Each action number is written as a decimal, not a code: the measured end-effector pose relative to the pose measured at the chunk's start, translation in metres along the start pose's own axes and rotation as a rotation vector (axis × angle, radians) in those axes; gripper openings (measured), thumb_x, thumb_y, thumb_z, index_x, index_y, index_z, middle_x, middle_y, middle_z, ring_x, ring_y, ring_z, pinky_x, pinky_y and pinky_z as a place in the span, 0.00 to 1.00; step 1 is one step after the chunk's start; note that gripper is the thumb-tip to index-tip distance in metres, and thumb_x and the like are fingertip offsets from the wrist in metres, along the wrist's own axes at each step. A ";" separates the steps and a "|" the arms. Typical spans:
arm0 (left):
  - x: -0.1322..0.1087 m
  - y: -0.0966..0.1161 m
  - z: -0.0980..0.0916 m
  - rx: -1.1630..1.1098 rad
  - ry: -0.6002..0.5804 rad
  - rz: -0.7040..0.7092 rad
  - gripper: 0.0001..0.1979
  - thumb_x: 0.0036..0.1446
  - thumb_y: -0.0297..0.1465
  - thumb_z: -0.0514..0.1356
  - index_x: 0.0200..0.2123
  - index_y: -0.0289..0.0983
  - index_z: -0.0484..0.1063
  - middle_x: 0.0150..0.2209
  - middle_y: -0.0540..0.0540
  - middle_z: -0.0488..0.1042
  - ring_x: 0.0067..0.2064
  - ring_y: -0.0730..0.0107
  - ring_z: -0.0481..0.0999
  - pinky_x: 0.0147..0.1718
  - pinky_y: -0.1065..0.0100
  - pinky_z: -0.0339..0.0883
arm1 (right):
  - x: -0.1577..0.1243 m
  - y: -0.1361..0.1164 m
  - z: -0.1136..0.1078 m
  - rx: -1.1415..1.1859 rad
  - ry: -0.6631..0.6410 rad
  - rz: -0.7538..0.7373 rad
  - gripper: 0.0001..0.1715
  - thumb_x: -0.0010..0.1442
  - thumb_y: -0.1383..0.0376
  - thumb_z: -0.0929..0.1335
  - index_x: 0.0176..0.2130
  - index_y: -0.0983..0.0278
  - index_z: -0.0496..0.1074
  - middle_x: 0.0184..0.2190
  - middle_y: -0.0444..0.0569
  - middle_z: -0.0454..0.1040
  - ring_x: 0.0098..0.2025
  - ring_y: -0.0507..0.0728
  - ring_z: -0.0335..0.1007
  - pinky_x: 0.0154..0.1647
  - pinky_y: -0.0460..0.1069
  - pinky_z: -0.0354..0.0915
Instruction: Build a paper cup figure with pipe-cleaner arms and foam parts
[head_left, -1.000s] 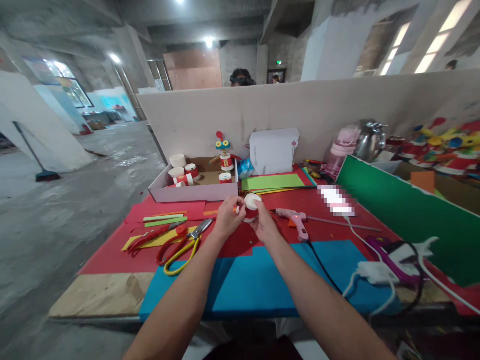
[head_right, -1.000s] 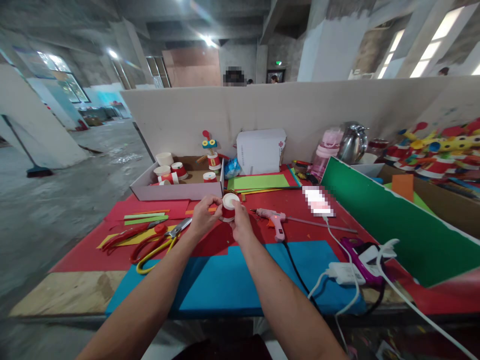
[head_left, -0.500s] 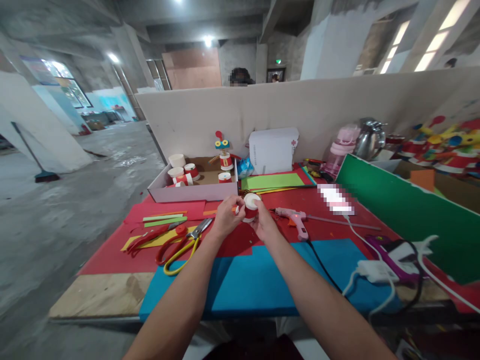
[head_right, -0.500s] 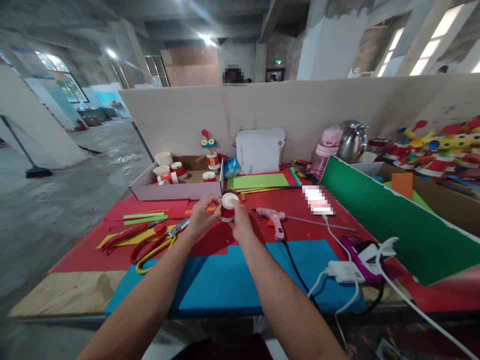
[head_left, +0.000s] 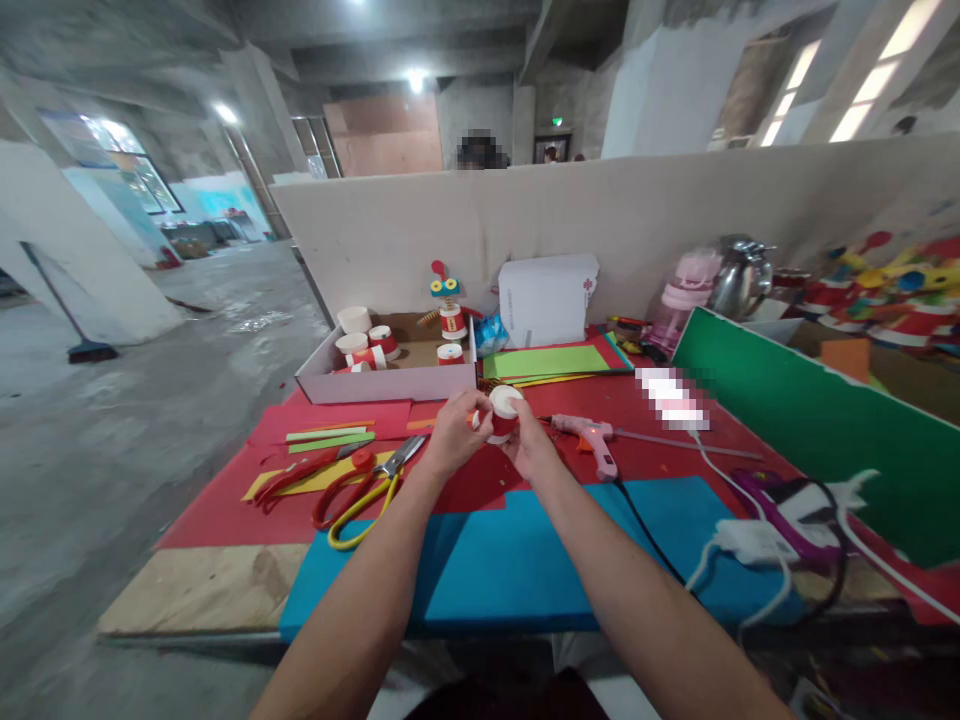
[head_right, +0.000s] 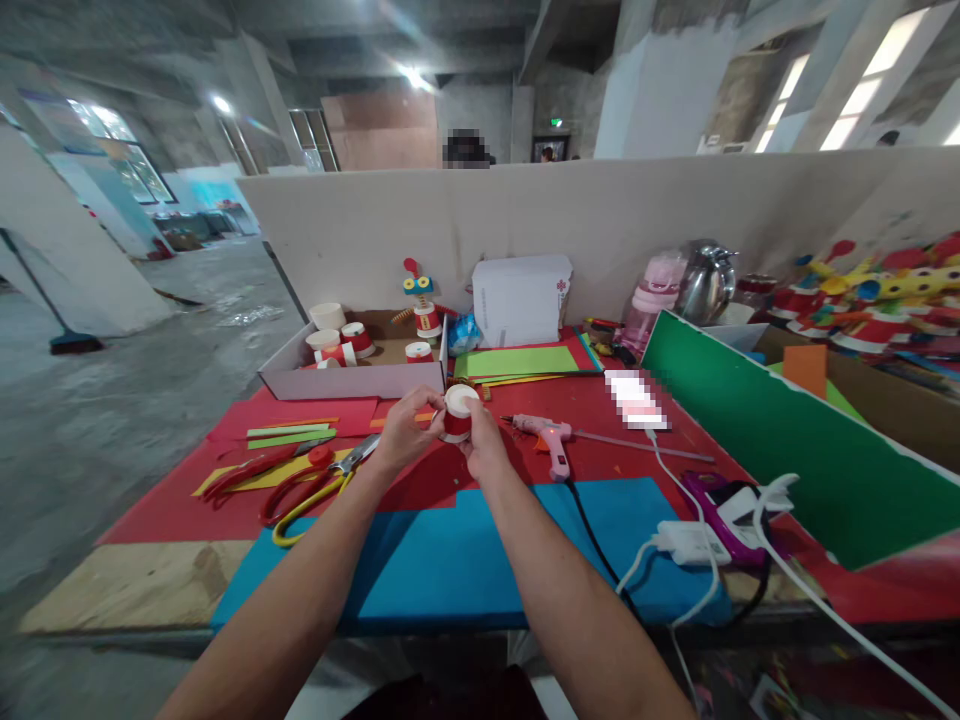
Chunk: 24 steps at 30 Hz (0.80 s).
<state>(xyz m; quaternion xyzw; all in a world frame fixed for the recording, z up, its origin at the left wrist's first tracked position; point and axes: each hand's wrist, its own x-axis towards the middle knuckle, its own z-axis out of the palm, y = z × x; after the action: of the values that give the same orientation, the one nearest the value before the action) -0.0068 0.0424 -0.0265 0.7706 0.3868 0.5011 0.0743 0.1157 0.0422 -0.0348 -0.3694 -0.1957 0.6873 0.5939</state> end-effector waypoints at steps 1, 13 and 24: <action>0.000 0.000 0.000 0.000 0.000 0.007 0.06 0.49 0.21 0.56 0.28 0.38 0.65 0.30 0.49 0.71 0.35 0.69 0.71 0.37 0.69 0.65 | 0.000 0.000 0.000 -0.002 -0.004 -0.001 0.09 0.54 0.64 0.66 0.36 0.63 0.74 0.25 0.42 0.78 0.25 0.51 0.72 0.22 0.43 0.67; 0.001 0.005 -0.003 0.042 -0.041 -0.027 0.06 0.47 0.21 0.55 0.27 0.38 0.65 0.29 0.49 0.71 0.35 0.68 0.70 0.38 0.68 0.63 | 0.001 0.000 0.000 -0.003 0.008 0.013 0.07 0.55 0.64 0.66 0.35 0.62 0.73 0.24 0.40 0.77 0.23 0.50 0.70 0.21 0.42 0.65; 0.000 0.043 -0.015 -0.118 -0.184 -0.055 0.04 0.53 0.28 0.56 0.26 0.37 0.68 0.28 0.48 0.73 0.32 0.70 0.70 0.36 0.69 0.64 | 0.000 -0.003 -0.001 0.067 0.012 0.027 0.06 0.55 0.62 0.67 0.34 0.62 0.72 0.27 0.42 0.78 0.27 0.51 0.72 0.26 0.44 0.67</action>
<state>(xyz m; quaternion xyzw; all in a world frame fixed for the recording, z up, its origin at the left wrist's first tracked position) 0.0036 0.0085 0.0022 0.7966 0.3690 0.4481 0.1685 0.1180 0.0423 -0.0331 -0.3561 -0.1640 0.6993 0.5977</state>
